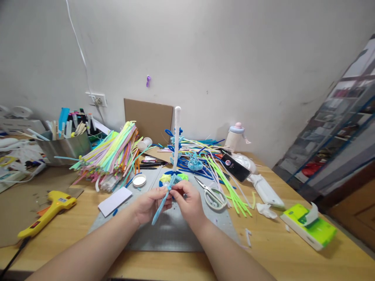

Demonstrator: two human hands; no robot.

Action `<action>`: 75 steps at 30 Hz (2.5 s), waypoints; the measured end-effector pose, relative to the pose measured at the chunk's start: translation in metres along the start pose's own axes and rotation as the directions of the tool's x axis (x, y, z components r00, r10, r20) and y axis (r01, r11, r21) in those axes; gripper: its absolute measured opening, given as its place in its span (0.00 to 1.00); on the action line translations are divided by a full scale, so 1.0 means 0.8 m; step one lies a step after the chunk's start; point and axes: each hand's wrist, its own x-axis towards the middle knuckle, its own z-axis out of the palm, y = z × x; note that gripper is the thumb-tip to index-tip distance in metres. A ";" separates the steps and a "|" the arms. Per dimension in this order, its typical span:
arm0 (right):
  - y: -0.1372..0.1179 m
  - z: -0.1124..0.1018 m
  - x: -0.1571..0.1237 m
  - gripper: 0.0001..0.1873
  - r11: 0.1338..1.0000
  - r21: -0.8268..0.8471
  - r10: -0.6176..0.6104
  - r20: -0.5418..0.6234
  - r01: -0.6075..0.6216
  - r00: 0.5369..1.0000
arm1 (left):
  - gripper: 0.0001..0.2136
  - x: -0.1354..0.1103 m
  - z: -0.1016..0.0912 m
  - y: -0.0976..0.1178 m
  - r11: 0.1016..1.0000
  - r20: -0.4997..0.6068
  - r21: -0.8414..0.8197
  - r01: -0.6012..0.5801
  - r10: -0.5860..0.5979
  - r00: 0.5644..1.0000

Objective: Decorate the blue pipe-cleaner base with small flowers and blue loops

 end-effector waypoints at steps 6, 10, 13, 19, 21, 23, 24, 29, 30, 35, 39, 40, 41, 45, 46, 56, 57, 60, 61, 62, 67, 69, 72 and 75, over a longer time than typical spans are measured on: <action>-0.007 -0.009 -0.001 0.04 0.960 -0.162 -0.214 0.110 0.230 0.971 | 0.07 0.000 -0.003 0.000 0.999 0.011 -0.012 0.037 -0.037 0.999; -0.010 -0.008 -0.002 0.03 0.950 -0.216 -0.203 0.127 0.226 0.971 | 0.07 -0.001 0.001 0.001 0.996 -0.005 0.076 -0.039 0.039 0.999; -0.012 -0.007 -0.001 0.03 0.946 -0.234 -0.197 0.130 0.223 0.972 | 0.08 -0.002 0.004 0.003 0.985 -0.014 0.139 -0.098 0.101 0.995; -0.008 -0.007 0.000 0.02 0.954 -0.241 -0.159 0.093 0.178 0.983 | 0.10 0.000 0.003 0.005 0.946 -0.026 0.253 -0.200 0.214 0.977; -0.007 -0.007 -0.001 0.03 0.948 -0.243 -0.185 0.113 0.208 0.976 | 0.11 0.000 0.003 0.005 0.937 -0.041 0.281 -0.209 0.230 0.972; -0.008 -0.008 -0.001 0.03 0.940 -0.247 -0.211 0.127 0.237 0.969 | 0.11 -0.001 0.005 0.006 0.935 -0.057 0.286 -0.209 0.234 0.971; -0.008 -0.008 -0.001 0.04 0.938 -0.251 -0.215 0.128 0.241 0.968 | 0.12 -0.001 0.005 0.006 0.936 -0.062 0.282 -0.208 0.235 0.970; -0.012 -0.004 0.000 0.04 0.962 -0.216 -0.147 0.113 0.169 0.983 | 0.09 -0.002 0.006 0.003 0.959 -0.019 0.220 -0.177 0.185 0.982; -0.012 -0.003 0.000 0.05 0.971 -0.195 -0.119 0.110 0.139 0.987 | 0.09 -0.001 0.004 0.002 0.971 0.001 0.183 -0.154 0.156 0.988; -0.007 0.000 0.000 0.05 0.997 -0.029 0.075 0.143 -0.072 0.987 | 0.06 0.004 -0.007 -0.004 1.000 0.077 -0.006 0.029 -0.028 0.997; -0.002 0.000 0.000 0.05 0.954 0.231 0.153 0.165 -0.189 0.974 | 0.06 0.003 -0.010 0.000 0.999 0.082 -0.020 0.045 -0.043 0.996; -0.001 0.001 0.000 0.06 0.940 0.273 0.160 0.173 -0.204 0.972 | 0.06 0.002 -0.008 0.001 0.999 0.081 -0.012 0.040 -0.038 0.996; 0.000 0.002 0.000 0.06 0.932 0.295 0.161 0.180 -0.210 0.970 | 0.06 0.001 -0.007 0.002 0.999 0.076 0.002 0.034 -0.034 0.997; 0.003 0.006 0.002 0.07 0.927 0.319 0.159 0.146 -0.199 0.976 | 0.09 -0.002 0.001 0.003 0.989 0.000 0.130 -0.078 0.078 0.997; 0.003 0.006 0.002 0.07 0.918 0.337 0.178 0.122 -0.210 0.976 | 0.10 -0.001 0.002 0.002 0.976 -0.015 0.174 -0.131 0.136 0.991; 0.002 0.006 0.006 0.11 0.820 0.438 0.351 0.121 -0.367 0.928 | 0.10 0.004 0.002 0.001 0.916 0.008 0.298 -0.268 0.278 0.961; 0.002 0.006 0.006 0.11 0.809 0.452 0.354 0.138 -0.376 0.925 | 0.10 0.003 0.003 0.002 0.927 0.030 0.281 -0.250 0.252 0.967; 0.003 0.007 0.006 0.12 0.787 0.479 0.329 0.209 -0.390 0.921 | 0.10 0.000 0.007 0.003 0.943 0.069 0.242 -0.231 0.220 0.973; 0.004 0.007 0.005 0.12 0.785 0.482 0.315 0.231 -0.389 0.921 | 0.11 -0.001 0.009 0.003 0.945 0.071 0.237 -0.226 0.216 0.974; 0.005 0.007 0.005 0.12 0.784 0.484 0.303 0.248 -0.389 0.920 | 0.12 -0.002 0.010 0.003 0.947 0.071 0.236 -0.219 0.208 0.975; 0.005 0.004 0.006 0.10 0.782 0.480 0.290 0.285 -0.398 0.913 | 0.13 -0.004 0.008 0.004 0.957 0.102 0.249 -0.149 0.127 0.987; 0.002 0.003 0.007 0.10 0.792 0.464 0.284 0.296 -0.397 0.912 | 0.12 -0.006 0.006 0.005 0.968 0.115 0.226 -0.106 0.081 0.990; -0.003 0.002 0.008 0.11 0.813 0.449 0.283 0.252 -0.371 0.926 | 0.11 -0.007 0.006 0.007 0.970 0.102 0.229 -0.081 0.059 0.993; -0.002 0.003 0.007 0.13 0.840 0.422 0.295 0.172 -0.341 0.940 | 0.11 -0.006 0.004 0.007 0.959 0.068 0.265 -0.105 0.089 0.994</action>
